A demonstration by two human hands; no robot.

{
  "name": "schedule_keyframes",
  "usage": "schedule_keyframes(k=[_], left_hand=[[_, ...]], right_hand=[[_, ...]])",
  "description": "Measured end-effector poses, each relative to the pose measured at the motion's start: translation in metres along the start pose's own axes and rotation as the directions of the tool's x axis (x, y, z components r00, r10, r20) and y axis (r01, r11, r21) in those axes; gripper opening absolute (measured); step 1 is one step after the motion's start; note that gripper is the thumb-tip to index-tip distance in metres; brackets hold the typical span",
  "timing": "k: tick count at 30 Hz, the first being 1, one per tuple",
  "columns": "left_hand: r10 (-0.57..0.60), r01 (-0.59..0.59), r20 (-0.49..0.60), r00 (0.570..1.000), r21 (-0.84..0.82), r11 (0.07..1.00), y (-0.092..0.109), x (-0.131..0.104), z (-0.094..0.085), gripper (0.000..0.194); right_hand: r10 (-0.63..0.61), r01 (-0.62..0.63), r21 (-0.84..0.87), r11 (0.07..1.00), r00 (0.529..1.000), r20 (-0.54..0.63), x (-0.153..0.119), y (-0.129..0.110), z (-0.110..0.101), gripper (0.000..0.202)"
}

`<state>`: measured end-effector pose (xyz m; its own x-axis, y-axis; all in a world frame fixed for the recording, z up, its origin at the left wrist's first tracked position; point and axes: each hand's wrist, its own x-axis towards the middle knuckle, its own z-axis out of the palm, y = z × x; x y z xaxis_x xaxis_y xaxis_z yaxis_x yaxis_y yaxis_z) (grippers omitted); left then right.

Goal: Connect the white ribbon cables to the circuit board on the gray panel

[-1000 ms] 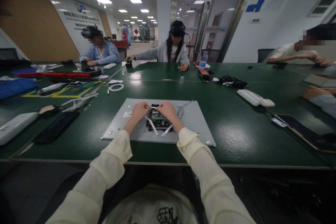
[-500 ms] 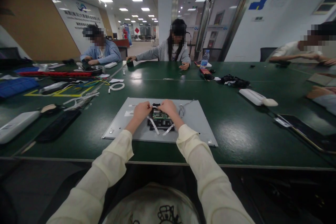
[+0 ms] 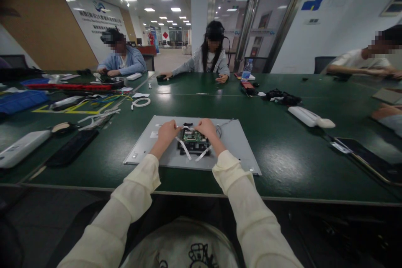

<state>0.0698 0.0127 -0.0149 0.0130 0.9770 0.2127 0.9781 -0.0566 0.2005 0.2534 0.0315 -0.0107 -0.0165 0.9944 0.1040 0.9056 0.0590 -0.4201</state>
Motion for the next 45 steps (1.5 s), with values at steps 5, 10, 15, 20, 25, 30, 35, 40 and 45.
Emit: schedule_keyframes(k=[5, 10, 15, 20, 25, 30, 35, 40, 45], left_hand=[[-0.029, 0.029, -0.026, 0.999, 0.023, 0.999, -0.007, 0.001, -0.001, 0.020], [-0.022, 0.022, -0.022, 1.000, 0.028, 0.999, -0.010, 0.001, -0.003, 0.020], [-0.028, 0.031, -0.069, 0.997, 0.047, 0.998, -0.012, 0.002, -0.004, 0.022], [-0.060, 0.065, -0.112, 0.992, 0.039, 0.997, -0.017, 0.003, -0.011, 0.025], [-0.071, 0.077, -0.132, 0.989, 0.042, 0.996, -0.015, 0.000, -0.019, 0.025], [-0.076, 0.082, -0.135, 0.988, 0.042, 0.996, -0.013, -0.002, -0.021, 0.025], [-0.062, 0.066, -0.133, 0.989, 0.029, 0.997, -0.015, -0.003, -0.021, 0.026], [-0.053, 0.057, -0.139, 0.989, 0.020, 0.998, -0.015, -0.005, -0.023, 0.026], [-0.063, 0.065, -0.131, 0.989, 0.012, 0.998, -0.013, -0.006, -0.024, 0.026]], right_hand=[[-0.016, 0.017, 0.016, 1.000, 0.999, -0.027, -0.003, 0.002, 0.002, 0.013], [-0.031, 0.033, 0.020, 0.999, 0.996, -0.087, -0.007, -0.004, -0.002, 0.012], [-0.390, 0.420, 0.041, 0.907, 0.871, -0.301, -0.034, -0.032, -0.010, 0.019], [-0.881, 0.880, -0.063, 0.471, 0.473, 0.026, -0.089, -0.067, -0.008, 0.026], [-0.927, 0.943, -0.036, 0.332, 0.333, 0.173, -0.114, -0.076, 0.000, 0.036], [-0.898, 0.912, -0.035, 0.408, 0.408, 0.167, -0.112, -0.072, 0.006, 0.033], [-0.863, 0.875, -0.044, 0.482, 0.483, 0.148, -0.111, -0.069, 0.009, 0.034], [-0.809, 0.817, -0.053, 0.575, 0.577, 0.115, -0.102, -0.065, 0.009, 0.031], [-0.744, 0.748, -0.061, 0.661, 0.663, 0.080, -0.081, -0.056, 0.009, 0.030]])
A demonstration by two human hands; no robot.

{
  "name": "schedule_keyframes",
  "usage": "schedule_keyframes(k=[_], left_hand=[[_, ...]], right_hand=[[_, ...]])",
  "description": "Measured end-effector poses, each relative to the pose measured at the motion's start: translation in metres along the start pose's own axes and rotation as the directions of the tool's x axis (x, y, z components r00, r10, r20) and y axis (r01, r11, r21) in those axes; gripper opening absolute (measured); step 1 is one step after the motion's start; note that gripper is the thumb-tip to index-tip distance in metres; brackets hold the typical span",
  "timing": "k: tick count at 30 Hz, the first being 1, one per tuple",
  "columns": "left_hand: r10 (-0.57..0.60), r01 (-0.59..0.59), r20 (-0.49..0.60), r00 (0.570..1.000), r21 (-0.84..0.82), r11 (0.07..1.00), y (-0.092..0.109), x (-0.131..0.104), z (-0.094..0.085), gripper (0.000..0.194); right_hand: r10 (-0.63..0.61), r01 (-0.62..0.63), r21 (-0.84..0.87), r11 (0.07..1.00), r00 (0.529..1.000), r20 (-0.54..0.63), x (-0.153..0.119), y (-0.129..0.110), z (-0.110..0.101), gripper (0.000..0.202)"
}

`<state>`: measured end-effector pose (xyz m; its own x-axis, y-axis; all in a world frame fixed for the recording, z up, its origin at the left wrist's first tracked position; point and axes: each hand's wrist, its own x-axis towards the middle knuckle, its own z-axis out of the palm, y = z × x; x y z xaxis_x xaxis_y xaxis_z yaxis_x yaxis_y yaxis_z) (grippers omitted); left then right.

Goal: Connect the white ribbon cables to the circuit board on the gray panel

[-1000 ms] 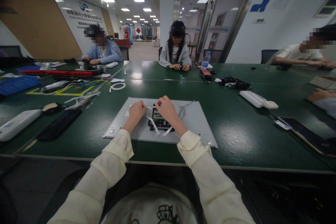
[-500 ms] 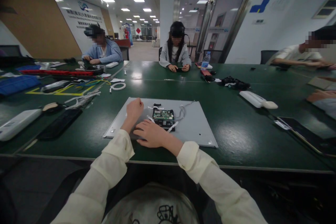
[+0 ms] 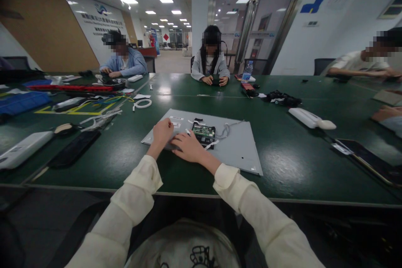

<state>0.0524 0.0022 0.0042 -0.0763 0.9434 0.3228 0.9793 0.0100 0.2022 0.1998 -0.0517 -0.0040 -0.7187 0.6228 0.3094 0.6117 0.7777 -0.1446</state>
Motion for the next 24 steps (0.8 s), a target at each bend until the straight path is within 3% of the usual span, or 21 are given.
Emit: schedule_keyframes(k=[6, 13, 19, 24], left_hand=[[0.008, -0.007, 0.033, 0.999, -0.008, 1.000, 0.002, -0.001, 0.001, 0.025], [0.058, -0.056, 0.059, 0.997, -0.039, 0.998, 0.002, -0.002, 0.001, 0.024], [0.084, -0.075, 0.105, 0.991, -0.086, 0.994, 0.001, -0.003, 0.003, 0.021], [0.096, -0.084, 0.122, 0.988, -0.100, 0.991, 0.002, -0.003, 0.005, 0.019]], right_hand=[[0.149, -0.151, -0.030, 0.988, 0.987, -0.051, 0.005, 0.034, 0.006, 0.028], [0.326, -0.334, -0.093, 0.938, 0.941, -0.091, -0.001, 0.078, 0.004, 0.034], [0.492, -0.507, -0.147, 0.849, 0.861, -0.130, -0.015, 0.122, 0.000, 0.037], [0.639, -0.656, -0.207, 0.726, 0.755, -0.150, -0.035, 0.155, -0.010, 0.038]])
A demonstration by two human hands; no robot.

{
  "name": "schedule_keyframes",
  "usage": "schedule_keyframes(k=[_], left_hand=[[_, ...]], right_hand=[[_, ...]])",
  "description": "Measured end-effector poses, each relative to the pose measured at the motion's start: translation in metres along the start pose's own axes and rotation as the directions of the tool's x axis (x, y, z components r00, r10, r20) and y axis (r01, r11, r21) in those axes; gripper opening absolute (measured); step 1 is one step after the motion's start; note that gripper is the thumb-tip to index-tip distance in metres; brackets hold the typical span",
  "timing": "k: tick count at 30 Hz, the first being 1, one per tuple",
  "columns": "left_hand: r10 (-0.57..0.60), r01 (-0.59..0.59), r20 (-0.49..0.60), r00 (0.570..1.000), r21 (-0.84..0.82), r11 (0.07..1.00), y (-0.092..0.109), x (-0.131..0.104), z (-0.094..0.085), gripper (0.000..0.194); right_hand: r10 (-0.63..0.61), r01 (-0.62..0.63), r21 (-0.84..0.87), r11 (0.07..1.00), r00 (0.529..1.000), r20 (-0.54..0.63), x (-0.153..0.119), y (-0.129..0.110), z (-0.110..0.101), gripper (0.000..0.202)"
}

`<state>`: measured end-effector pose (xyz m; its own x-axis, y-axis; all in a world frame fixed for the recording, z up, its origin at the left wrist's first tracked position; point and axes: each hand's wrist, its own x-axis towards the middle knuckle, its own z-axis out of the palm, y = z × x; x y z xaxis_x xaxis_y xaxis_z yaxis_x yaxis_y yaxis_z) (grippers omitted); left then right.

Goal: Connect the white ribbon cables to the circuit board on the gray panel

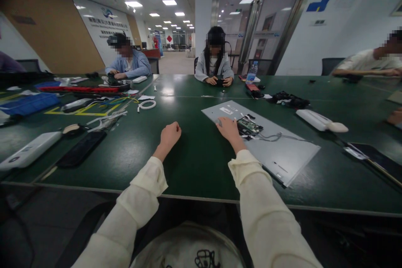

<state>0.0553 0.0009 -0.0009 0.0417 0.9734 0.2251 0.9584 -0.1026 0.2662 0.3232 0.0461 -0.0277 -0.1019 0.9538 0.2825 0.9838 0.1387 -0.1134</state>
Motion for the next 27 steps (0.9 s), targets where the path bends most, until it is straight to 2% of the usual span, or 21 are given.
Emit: schedule_keyframes(k=[7, 13, 16, 21, 27], left_hand=[[0.016, -0.016, 0.015, 1.000, -0.021, 1.000, 0.000, -0.002, 0.001, 0.017], [0.011, -0.011, 0.031, 0.999, 0.007, 1.000, 0.001, -0.002, 0.002, 0.020], [0.007, -0.008, 0.043, 0.999, 0.016, 1.000, 0.001, -0.001, 0.003, 0.021], [0.046, -0.045, 0.044, 0.998, -0.027, 0.999, 0.000, -0.002, 0.004, 0.020], [0.072, -0.070, 0.049, 0.996, -0.039, 0.997, 0.000, -0.003, 0.004, 0.019]], right_hand=[[0.201, -0.203, -0.115, 0.972, 0.979, -0.031, 0.001, 0.049, -0.004, 0.040], [0.290, -0.296, -0.161, 0.941, 0.955, -0.062, 0.001, 0.079, -0.007, 0.040], [0.281, -0.288, -0.197, 0.937, 0.958, -0.060, 0.000, 0.085, -0.010, 0.041], [0.174, -0.162, -0.283, 0.945, 0.985, 0.018, -0.014, 0.086, -0.014, 0.044], [0.219, -0.203, -0.246, 0.948, 0.975, 0.039, -0.034, 0.097, -0.014, 0.043]])
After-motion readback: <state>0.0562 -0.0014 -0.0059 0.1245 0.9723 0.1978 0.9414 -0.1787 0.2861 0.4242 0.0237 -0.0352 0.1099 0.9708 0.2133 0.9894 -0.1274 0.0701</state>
